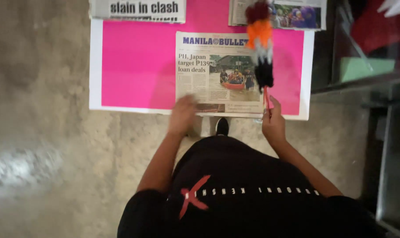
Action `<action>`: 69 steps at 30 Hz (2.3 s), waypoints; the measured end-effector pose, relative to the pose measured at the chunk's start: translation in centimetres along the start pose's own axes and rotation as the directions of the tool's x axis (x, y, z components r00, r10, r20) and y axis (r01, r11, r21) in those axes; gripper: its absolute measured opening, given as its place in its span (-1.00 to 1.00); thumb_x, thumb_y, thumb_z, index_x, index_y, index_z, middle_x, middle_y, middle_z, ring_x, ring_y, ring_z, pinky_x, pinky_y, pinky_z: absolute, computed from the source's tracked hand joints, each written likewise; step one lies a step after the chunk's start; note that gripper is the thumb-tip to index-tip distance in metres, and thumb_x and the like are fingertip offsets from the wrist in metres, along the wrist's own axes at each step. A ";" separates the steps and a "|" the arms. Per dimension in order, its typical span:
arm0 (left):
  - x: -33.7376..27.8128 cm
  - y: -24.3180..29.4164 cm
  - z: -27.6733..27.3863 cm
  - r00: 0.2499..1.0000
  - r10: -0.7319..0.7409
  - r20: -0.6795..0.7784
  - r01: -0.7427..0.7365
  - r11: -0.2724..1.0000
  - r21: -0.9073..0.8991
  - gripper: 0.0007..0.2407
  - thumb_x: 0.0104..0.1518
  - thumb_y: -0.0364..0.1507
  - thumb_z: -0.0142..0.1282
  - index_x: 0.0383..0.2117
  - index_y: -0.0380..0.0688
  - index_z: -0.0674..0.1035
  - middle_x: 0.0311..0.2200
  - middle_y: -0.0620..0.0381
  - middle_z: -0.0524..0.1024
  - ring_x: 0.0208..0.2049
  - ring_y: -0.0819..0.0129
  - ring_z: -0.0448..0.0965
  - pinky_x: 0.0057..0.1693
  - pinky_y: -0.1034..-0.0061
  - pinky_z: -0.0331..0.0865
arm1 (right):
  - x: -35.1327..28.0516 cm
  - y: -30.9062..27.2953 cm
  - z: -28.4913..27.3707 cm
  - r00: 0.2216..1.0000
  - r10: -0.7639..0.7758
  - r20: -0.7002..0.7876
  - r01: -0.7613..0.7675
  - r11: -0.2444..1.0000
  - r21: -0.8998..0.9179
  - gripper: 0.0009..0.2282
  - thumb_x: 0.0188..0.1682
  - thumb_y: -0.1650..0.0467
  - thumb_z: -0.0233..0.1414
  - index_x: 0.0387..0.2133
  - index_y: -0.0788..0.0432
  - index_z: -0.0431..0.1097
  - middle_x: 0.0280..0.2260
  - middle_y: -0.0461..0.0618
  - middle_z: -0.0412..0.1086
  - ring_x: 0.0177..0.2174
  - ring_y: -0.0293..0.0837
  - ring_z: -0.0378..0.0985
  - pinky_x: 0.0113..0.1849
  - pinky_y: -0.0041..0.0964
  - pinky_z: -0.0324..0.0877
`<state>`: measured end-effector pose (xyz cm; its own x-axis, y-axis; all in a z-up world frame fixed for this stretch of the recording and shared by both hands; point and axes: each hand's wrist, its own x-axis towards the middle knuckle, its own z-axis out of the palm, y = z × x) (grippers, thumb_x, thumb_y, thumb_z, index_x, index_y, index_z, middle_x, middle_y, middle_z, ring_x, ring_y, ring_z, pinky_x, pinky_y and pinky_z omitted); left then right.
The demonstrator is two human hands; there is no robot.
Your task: Dusting and flipping through newspapers on a table using a feather duster.
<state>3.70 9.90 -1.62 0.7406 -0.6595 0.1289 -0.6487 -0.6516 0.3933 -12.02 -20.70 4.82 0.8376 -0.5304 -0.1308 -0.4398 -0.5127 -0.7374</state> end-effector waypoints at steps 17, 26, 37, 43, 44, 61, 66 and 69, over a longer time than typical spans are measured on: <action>-6.1 -6.7 -3.3 0.958 0.272 0.086 -0.280 0.954 0.106 -0.56 0.18 -0.48 -0.07 0.24 -0.23 0.42 0.30 -0.06 0.32 0.35 0.03 0.25 0.40 0.08 0.13 | -8.0 2.9 9.1 0.959 0.232 -0.165 -0.284 0.817 -0.501 -0.41 -0.01 0.54 -0.13 0.37 -0.04 0.11 -0.26 0.32 0.42 -0.37 0.29 0.52 -0.37 0.19 0.44; -6.8 -5.9 -2.8 0.968 0.229 0.103 -0.248 0.938 0.244 -0.54 0.22 -0.44 -0.10 0.31 -0.22 0.34 0.34 -0.07 0.25 0.38 0.06 0.19 0.39 0.03 0.11 | -11.7 -2.3 14.7 0.997 0.058 -0.047 -0.073 0.898 -0.435 -0.45 0.00 0.55 -0.11 0.31 -0.09 0.20 -0.13 0.29 0.41 -0.30 0.31 0.51 -0.30 0.22 0.42; -7.3 -5.6 -3.5 0.970 0.205 0.130 -0.229 0.952 0.204 -0.54 0.22 -0.45 -0.12 0.30 -0.26 0.34 0.33 -0.05 0.25 0.40 0.05 0.18 0.41 0.00 0.07 | -10.2 4.6 7.5 0.897 0.248 -0.365 -0.399 0.809 -0.432 -0.53 0.11 0.50 -0.12 0.30 -0.16 0.21 -0.12 0.32 0.46 -0.24 0.40 0.54 -0.26 0.28 0.41; -9.0 -5.7 -2.8 0.965 0.195 0.177 -0.226 0.959 0.174 -0.49 0.20 -0.44 -0.12 0.32 -0.35 0.26 0.36 -0.10 0.20 0.42 0.04 0.11 0.42 -0.01 0.04 | -10.8 -0.3 14.4 0.951 0.174 -0.256 -0.275 0.853 -0.444 -0.43 0.13 0.46 -0.18 0.44 -0.10 -0.08 -0.05 0.48 0.33 -0.41 0.42 0.50 -0.42 0.28 0.39; -9.1 -5.7 -2.8 0.965 0.198 0.174 -0.226 0.961 0.160 -0.47 0.16 -0.44 -0.10 0.33 -0.35 0.25 0.37 -0.10 0.19 0.42 0.04 0.10 0.41 0.00 0.04 | -11.1 -1.0 16.0 0.968 0.186 -0.169 -0.240 0.883 -0.403 -0.44 0.09 0.48 -0.18 0.41 -0.09 -0.03 -0.07 0.42 0.36 -0.33 0.39 0.50 -0.31 0.27 0.39; -9.5 -6.2 -3.3 0.966 0.206 0.157 -0.224 0.969 0.106 -0.44 0.11 -0.48 -0.09 0.34 -0.30 0.26 0.41 -0.06 0.13 0.45 0.12 0.05 0.43 0.00 0.02 | -12.8 -6.3 17.9 0.997 0.061 -0.042 -0.069 0.969 -0.238 -0.60 0.10 0.48 -0.09 0.24 0.02 0.24 -0.13 0.37 0.46 -0.15 0.36 0.51 -0.13 0.19 0.39; -8.7 -5.7 -3.9 0.961 0.182 0.210 -0.212 0.969 0.130 -0.47 0.13 -0.42 -0.05 0.30 -0.28 0.30 0.37 -0.07 0.19 0.42 0.09 0.11 0.41 -0.02 0.05 | -13.3 -8.5 17.7 0.975 -0.024 0.220 0.033 0.999 -0.038 -0.50 -0.04 0.46 -0.01 0.24 -0.07 0.25 -0.15 0.37 0.45 -0.21 0.34 0.53 -0.20 0.13 0.43; -7.1 -7.2 -1.9 0.956 0.224 0.188 -0.253 0.956 0.147 -0.54 0.19 -0.41 -0.01 0.27 -0.25 0.37 0.31 -0.08 0.27 0.38 0.04 0.18 0.41 0.02 0.11 | -12.6 -6.9 16.2 0.977 0.000 0.213 0.001 1.000 -0.004 -0.65 0.09 0.43 -0.03 0.16 -0.10 0.33 -0.20 0.24 0.51 -0.27 0.19 0.59 -0.22 0.02 0.47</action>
<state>3.45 20.04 -3.64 0.5295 -0.8474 0.0399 -0.8337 -0.5111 0.2092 -14.29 0.48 0.84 0.8874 -0.3746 -0.2688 -0.4403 -0.5155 -0.7352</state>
